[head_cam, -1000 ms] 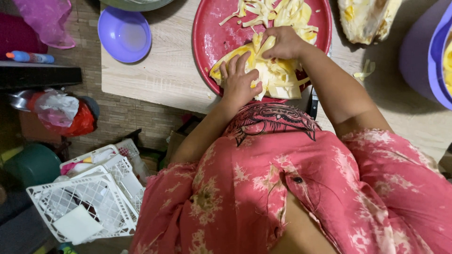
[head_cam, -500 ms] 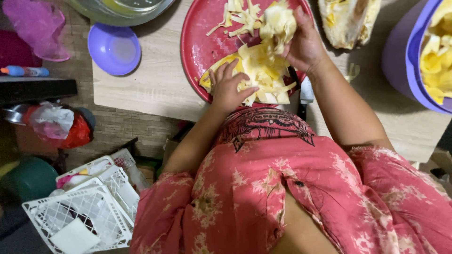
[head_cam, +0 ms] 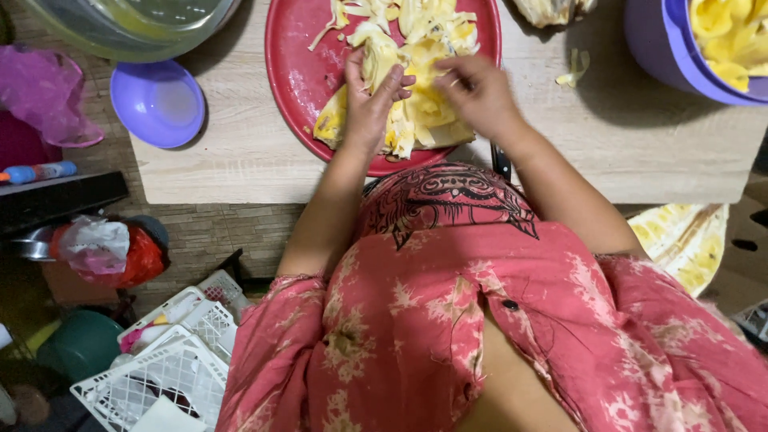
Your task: The person peels and separates jackfruit segments using a knife and hands. They remove the outer skin and fibrous parts, then place the edible yellow segments into a purple container while discarding waste onto a red tray.
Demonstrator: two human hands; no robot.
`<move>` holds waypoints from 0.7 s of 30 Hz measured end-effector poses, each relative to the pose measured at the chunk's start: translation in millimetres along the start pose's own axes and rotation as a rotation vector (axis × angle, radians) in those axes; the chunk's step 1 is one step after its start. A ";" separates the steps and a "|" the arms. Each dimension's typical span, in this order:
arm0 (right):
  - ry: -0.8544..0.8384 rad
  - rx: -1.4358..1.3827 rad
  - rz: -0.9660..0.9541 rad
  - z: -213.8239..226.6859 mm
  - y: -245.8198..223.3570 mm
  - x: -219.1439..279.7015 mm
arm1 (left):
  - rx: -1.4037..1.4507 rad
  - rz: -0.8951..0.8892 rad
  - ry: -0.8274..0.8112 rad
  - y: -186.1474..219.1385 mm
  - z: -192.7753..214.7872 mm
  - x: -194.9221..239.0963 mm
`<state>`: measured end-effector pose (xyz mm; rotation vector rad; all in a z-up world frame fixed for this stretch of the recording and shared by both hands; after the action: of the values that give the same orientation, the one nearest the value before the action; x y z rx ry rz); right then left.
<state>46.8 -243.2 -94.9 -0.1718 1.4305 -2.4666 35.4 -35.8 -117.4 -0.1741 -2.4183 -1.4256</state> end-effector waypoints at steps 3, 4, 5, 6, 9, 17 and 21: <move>0.220 -0.004 -0.234 43.0 16.5 17.5 | 0.135 0.015 -0.096 21.3 -4.1 2.3; 0.226 -0.003 -0.236 43.4 22.7 24.8 | 0.134 0.016 -0.101 20.7 -0.7 -0.6; 0.170 0.078 -0.338 43.4 30.6 34.1 | 0.242 0.035 -0.117 19.1 2.0 -2.4; 0.112 0.159 -0.440 43.6 38.3 43.8 | 0.350 0.054 -0.132 17.6 4.4 -4.2; 0.166 0.341 -0.067 16.6 69.6 46.0 | 0.321 0.154 -0.037 27.9 -1.9 -1.2; -0.186 0.428 -0.436 -3.9 70.3 -17.8 | 0.128 0.157 -0.014 27.5 0.6 2.6; -0.106 0.457 -0.455 2.0 53.9 -17.2 | -0.346 0.036 -0.003 56.3 -4.2 12.4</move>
<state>73.6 -265.0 -139.8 -0.5715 0.8163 -3.0164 39.7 -12.5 -64.7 -0.2982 -2.1409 -1.8167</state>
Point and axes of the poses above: each hand's wrist, its own x-axis away from the middle knuckle, its own z-axis out of the back of the hand, y = z × x, the point moved 2 cm from there along -x, towards the middle knuckle, and after that the axes turned 4 degrees about x, right-handed, at the moved point
